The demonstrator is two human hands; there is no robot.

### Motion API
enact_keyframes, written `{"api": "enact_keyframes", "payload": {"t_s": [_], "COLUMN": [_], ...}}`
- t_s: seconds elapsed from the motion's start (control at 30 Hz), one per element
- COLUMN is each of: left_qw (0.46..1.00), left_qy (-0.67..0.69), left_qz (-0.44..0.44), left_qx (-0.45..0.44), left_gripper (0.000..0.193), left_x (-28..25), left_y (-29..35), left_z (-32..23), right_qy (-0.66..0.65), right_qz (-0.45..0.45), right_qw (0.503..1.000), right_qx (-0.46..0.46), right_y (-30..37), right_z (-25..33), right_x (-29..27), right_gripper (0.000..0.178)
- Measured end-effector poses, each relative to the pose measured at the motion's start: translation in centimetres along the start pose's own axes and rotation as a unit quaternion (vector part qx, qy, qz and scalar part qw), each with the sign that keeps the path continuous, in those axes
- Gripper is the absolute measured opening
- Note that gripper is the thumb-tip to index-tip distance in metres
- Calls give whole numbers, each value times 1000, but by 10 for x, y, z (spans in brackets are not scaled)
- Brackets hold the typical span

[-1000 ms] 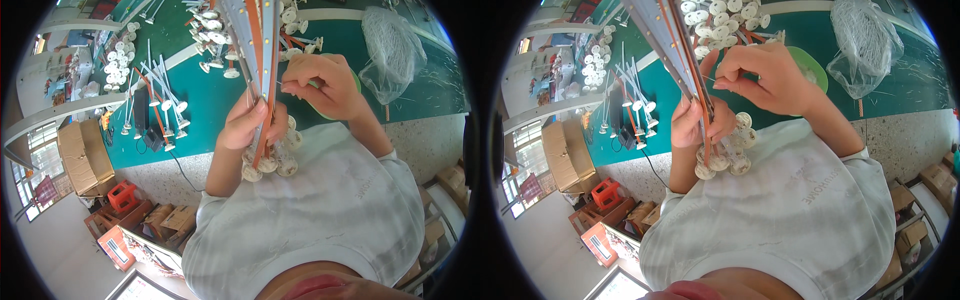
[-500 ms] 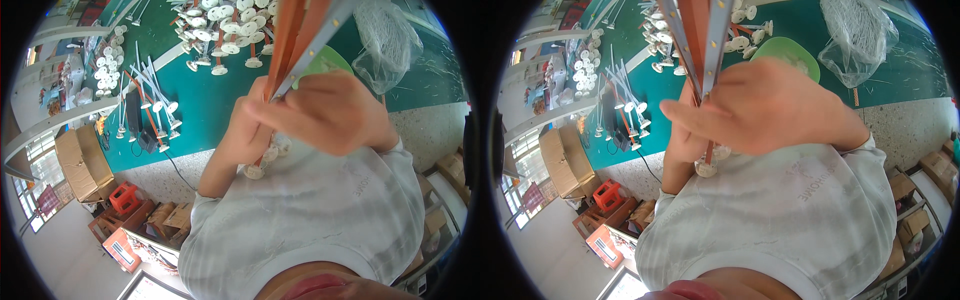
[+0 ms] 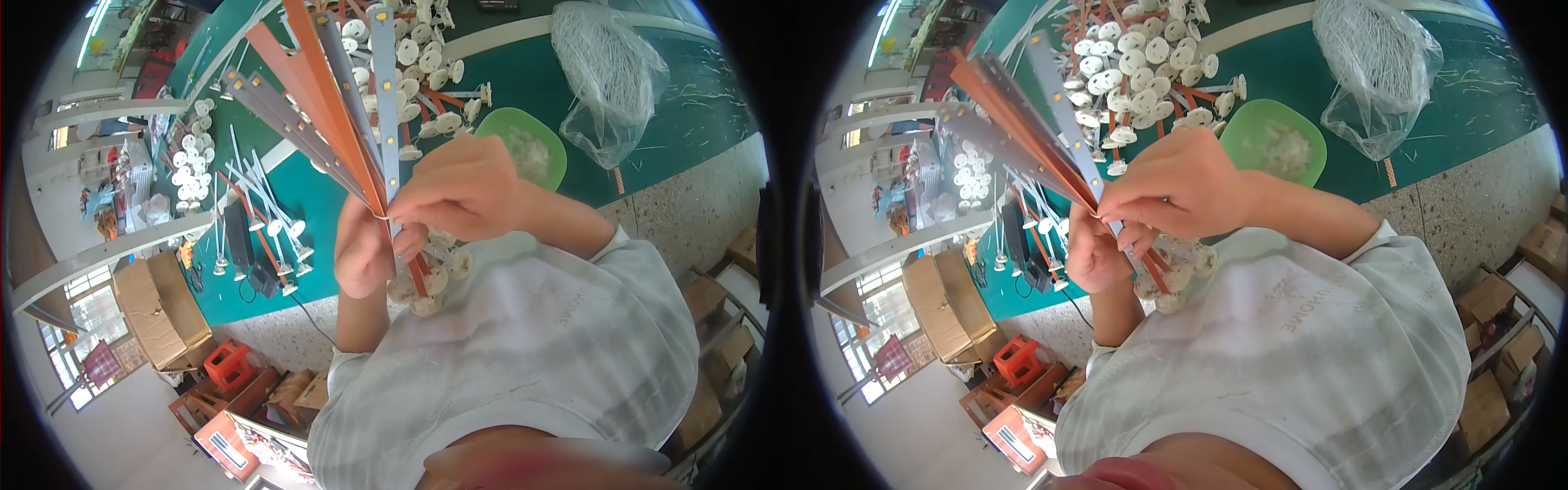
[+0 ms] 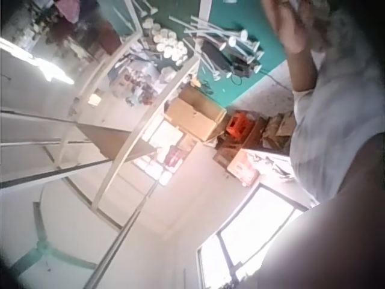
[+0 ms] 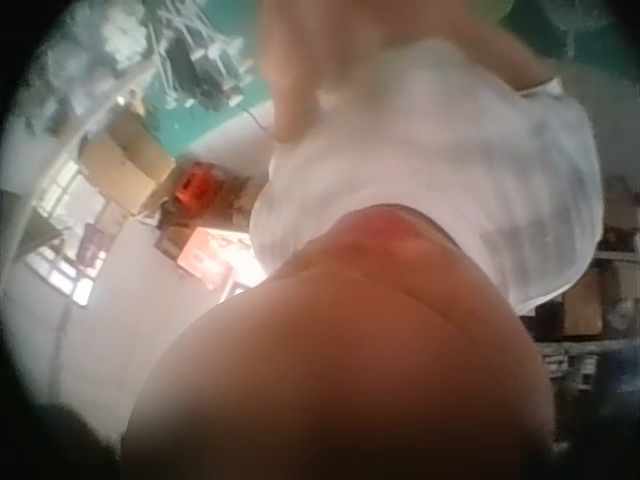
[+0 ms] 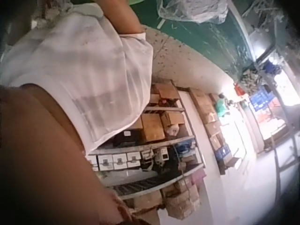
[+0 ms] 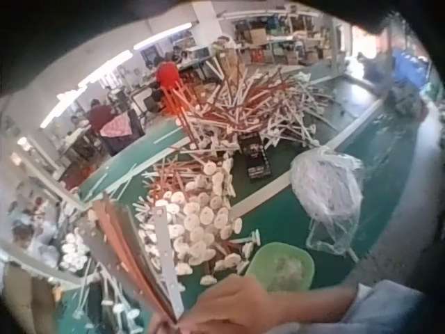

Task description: Assemble LED light components by attaching LED strips to circular plastic bases.

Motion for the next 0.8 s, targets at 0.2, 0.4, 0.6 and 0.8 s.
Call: {"api": "enact_keyframes", "payload": {"t_s": [0.2,0.4,0.6,0.8], "left_qw": [974,941,950,949], "left_qy": [-203,-320,-280,-297], "left_qz": [-79,-94,-138,-106], "left_qx": [58,62,31,22], "left_gripper": [41,38,36,38], "left_x": [6,-3,-2,-4], "left_y": [-12,-10,-14,-12], "left_z": [5,6,-1,4], "right_qy": [-122,160,139,221], "right_qz": [-57,-28,1,50], "right_qw": [959,987,990,974], "right_qx": [249,19,5,3], "right_y": [4,0,3,-2], "right_z": [-3,7,-3,5], "right_x": [4,8,5,-1], "right_gripper": [20,30,36,35]}}
Point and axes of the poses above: each hand's wrist, its own y-axis away from the middle knuckle, its own x-axis out of the palm, z = x × y, the point moved 3 cm from there along -y, towards the middle knuckle, and after that the axes turned 12 degrees about x, right-handed, at the moved point
